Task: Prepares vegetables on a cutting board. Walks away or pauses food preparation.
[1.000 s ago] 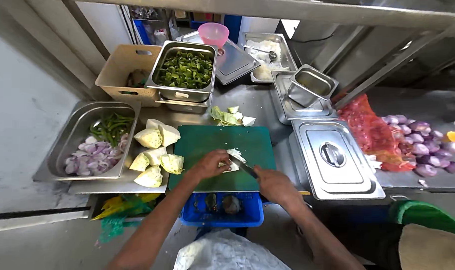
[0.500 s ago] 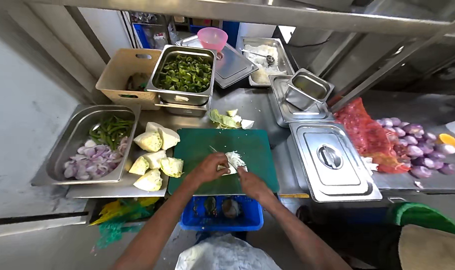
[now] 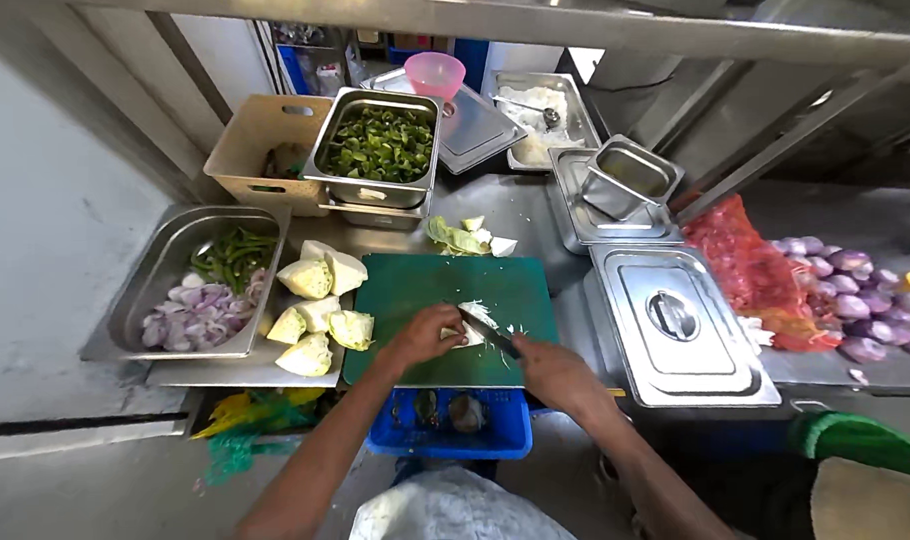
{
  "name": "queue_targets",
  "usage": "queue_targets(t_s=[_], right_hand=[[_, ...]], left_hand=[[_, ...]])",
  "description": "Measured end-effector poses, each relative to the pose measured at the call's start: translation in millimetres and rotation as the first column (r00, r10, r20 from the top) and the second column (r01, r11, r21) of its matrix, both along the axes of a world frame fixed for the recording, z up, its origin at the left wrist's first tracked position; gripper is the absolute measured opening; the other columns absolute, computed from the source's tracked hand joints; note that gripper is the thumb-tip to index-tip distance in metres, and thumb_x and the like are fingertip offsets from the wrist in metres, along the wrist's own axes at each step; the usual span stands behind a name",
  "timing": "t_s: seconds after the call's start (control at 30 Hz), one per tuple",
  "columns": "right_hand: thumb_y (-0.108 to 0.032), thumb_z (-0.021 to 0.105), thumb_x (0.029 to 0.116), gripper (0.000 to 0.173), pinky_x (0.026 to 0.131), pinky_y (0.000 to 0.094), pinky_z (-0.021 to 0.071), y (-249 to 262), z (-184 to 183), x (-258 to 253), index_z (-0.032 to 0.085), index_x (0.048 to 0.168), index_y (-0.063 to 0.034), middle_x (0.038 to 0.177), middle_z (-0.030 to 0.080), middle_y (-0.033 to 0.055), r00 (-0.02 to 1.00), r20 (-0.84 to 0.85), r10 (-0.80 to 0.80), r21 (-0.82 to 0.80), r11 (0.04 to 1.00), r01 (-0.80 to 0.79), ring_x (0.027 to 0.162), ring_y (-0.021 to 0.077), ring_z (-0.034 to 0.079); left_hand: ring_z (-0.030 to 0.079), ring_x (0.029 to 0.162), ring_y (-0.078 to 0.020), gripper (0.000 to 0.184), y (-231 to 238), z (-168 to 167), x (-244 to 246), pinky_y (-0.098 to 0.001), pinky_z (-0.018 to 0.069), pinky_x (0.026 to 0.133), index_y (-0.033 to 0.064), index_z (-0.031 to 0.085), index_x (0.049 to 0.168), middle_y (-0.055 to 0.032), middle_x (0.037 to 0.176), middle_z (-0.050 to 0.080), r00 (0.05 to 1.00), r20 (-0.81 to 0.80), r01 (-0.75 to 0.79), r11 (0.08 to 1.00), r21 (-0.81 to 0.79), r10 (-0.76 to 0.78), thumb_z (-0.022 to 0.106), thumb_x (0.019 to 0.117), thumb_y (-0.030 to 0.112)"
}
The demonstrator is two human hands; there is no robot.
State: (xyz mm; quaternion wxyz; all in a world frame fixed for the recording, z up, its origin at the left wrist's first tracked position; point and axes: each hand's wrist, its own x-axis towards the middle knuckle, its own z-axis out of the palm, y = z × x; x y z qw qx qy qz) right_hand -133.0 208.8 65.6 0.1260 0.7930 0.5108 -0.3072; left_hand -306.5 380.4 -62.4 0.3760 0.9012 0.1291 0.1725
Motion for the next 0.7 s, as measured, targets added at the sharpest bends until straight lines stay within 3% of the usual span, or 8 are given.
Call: queue_targets(t_s=[0.17, 0.33, 0.5, 0.7], right_hand=[[-0.019, 0.046, 0.1082, 0.045, 0.090, 0.0630, 0.0552, 23.6, -77.4, -10.1, 0.041, 0.152, -0.0153, 0.121, 0.068, 0.0235, 0.991, -0.128, -0.035, 0.024, 0.999, 0.038, 0.110, 0.0440, 0.068], [-0.023, 0.048, 0.1073, 0.037, 0.089, 0.0610, 0.0548, 5.0, -6.2, 5.4, 0.051, 0.144, -0.0176, 0.116, 0.069, 0.0203, 0.999, -0.043, 0.003, -0.007, 1.000, -0.003, 0.108, 0.0412, 0.068], [-0.021, 0.045, 0.1087, 0.041, 0.092, 0.0612, 0.0555, 16.5, -87.1, -15.3, 0.045, 0.149, -0.0124, 0.122, 0.068, 0.0226, 0.989, -0.136, -0.049, 0.065, 0.996, 0.058, 0.111, 0.0422, 0.068], [-0.022, 0.044, 0.1094, 0.038, 0.090, 0.0616, 0.0555, 15.1, -95.6, -14.7, 0.043, 0.146, -0.0114, 0.119, 0.068, 0.0230, 0.983, -0.174, -0.055, 0.068, 0.995, 0.068, 0.110, 0.0424, 0.069]], left_hand=[[0.067, 0.105, -0.0126, 0.017, -0.5, 1.3, 2.6, -0.0355, 0.0555, 0.100, 0.0115, 0.077, 0.099, -0.0004, 0.105, 0.072, 0.999, -0.038, -0.020, 1.000, 0.009, 0.020, 0.076, 0.0934, 0.028], [0.066, 0.109, -0.0139, 0.017, 1.3, -1.5, 2.1, -0.0360, 0.0546, 0.102, 0.0109, 0.077, 0.098, -0.0015, 0.106, 0.072, 1.000, 0.022, -0.019, 1.000, 0.003, 0.019, 0.076, 0.0937, 0.028], [0.067, 0.106, -0.0120, 0.017, -5.5, 2.6, 1.1, -0.0346, 0.0565, 0.099, 0.0112, 0.076, 0.101, -0.0009, 0.106, 0.072, 0.996, 0.003, -0.085, 0.996, -0.016, 0.085, 0.077, 0.0924, 0.026], [0.066, 0.110, -0.0151, 0.023, -3.8, 10.3, -5.6, -0.0370, 0.0551, 0.100, 0.0125, 0.077, 0.089, -0.0015, 0.107, 0.072, 0.998, -0.007, -0.063, 0.997, 0.052, 0.063, 0.082, 0.0877, 0.035]])
